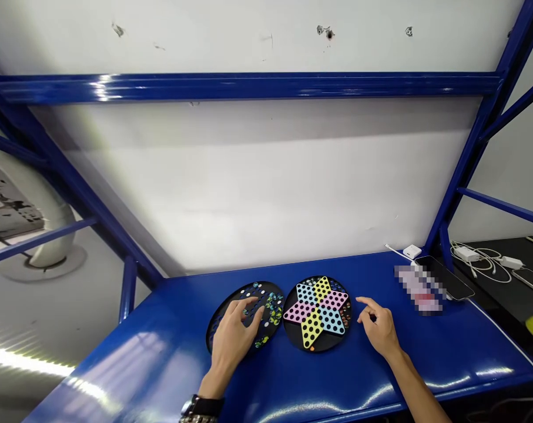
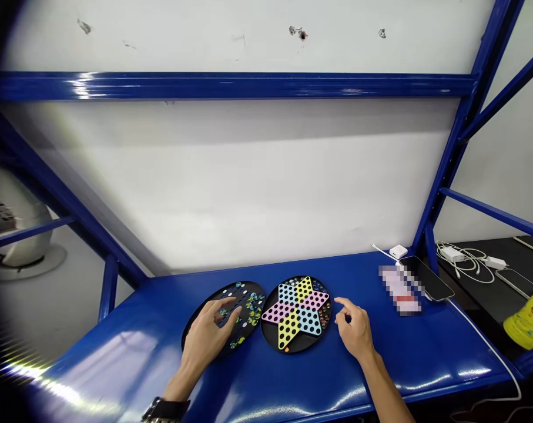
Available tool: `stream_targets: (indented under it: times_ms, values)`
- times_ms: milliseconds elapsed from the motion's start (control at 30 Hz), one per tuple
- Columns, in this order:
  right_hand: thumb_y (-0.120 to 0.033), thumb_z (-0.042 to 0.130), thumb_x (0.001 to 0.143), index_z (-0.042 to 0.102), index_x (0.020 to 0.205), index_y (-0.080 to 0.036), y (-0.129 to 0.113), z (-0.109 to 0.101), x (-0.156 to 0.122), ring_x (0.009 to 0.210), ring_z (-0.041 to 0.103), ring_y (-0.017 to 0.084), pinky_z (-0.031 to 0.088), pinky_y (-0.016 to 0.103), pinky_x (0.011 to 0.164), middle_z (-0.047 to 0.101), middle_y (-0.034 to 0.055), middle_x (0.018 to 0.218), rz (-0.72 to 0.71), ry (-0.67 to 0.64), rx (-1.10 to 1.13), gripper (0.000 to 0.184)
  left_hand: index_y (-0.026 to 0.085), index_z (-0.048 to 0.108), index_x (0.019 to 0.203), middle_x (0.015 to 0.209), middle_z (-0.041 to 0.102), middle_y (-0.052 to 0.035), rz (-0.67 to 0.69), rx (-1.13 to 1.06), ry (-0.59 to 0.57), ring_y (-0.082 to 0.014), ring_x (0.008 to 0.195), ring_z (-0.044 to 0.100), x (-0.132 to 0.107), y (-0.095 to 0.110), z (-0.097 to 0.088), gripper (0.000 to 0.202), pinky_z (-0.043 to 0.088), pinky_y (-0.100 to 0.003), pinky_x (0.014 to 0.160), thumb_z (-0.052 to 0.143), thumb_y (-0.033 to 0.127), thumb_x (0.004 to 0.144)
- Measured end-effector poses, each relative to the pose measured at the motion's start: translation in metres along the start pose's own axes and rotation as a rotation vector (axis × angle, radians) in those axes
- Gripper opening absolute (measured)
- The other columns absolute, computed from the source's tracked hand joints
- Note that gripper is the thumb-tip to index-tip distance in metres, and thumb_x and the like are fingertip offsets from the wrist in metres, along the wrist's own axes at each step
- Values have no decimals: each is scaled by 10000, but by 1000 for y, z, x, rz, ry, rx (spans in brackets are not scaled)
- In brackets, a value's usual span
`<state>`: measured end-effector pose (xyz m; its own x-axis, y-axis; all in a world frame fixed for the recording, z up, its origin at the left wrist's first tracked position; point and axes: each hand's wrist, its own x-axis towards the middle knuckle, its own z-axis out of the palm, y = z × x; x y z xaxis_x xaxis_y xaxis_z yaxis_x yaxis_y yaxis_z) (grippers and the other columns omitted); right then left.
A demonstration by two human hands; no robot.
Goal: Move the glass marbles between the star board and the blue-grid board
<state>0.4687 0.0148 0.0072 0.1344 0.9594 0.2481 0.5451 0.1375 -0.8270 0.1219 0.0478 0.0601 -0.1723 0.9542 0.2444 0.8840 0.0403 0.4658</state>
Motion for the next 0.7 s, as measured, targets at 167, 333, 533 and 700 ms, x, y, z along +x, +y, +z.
stream_targets:
  times_ms: [167, 333, 533, 700]
  values:
    - [-263, 427, 849, 733, 1141, -166, 0, -1, 0, 673, 699, 200, 539, 309, 758, 743, 16, 690, -20, 25, 28, 434, 276, 662, 1107, 1133, 663, -18, 185, -64, 3, -173, 848, 666, -8, 30, 13, 317, 534, -268, 732, 532, 493, 916]
    - [-291, 450, 860, 745, 1102, -165, 0, -1, 0, 658, 693, 196, 537, 287, 727, 733, 19, 675, -28, 31, 63, 402, 251, 685, 1035, 1046, 699, -37, 393, -120, -203, -187, 922, 668, -17, 67, 16, 249, 529, -284, 809, 481, 373, 962]
    - [-266, 440, 849, 727, 1156, -160, 2, 2, 1, 614, 663, 178, 524, 273, 686, 692, -2, 631, 2, 28, 50, 434, 260, 766, 894, 998, 752, -4, 646, 76, -733, -171, 933, 688, -24, 94, 8, 286, 506, -253, 827, 524, 110, 859]
    - [-239, 424, 842, 691, 1217, -155, 0, 1, 0, 631, 660, 179, 520, 282, 718, 695, -8, 632, -15, 0, 53, 468, 240, 795, 856, 953, 775, -46, 724, 385, -758, -211, 879, 709, -18, 110, 16, 274, 505, -293, 782, 577, 78, 821]
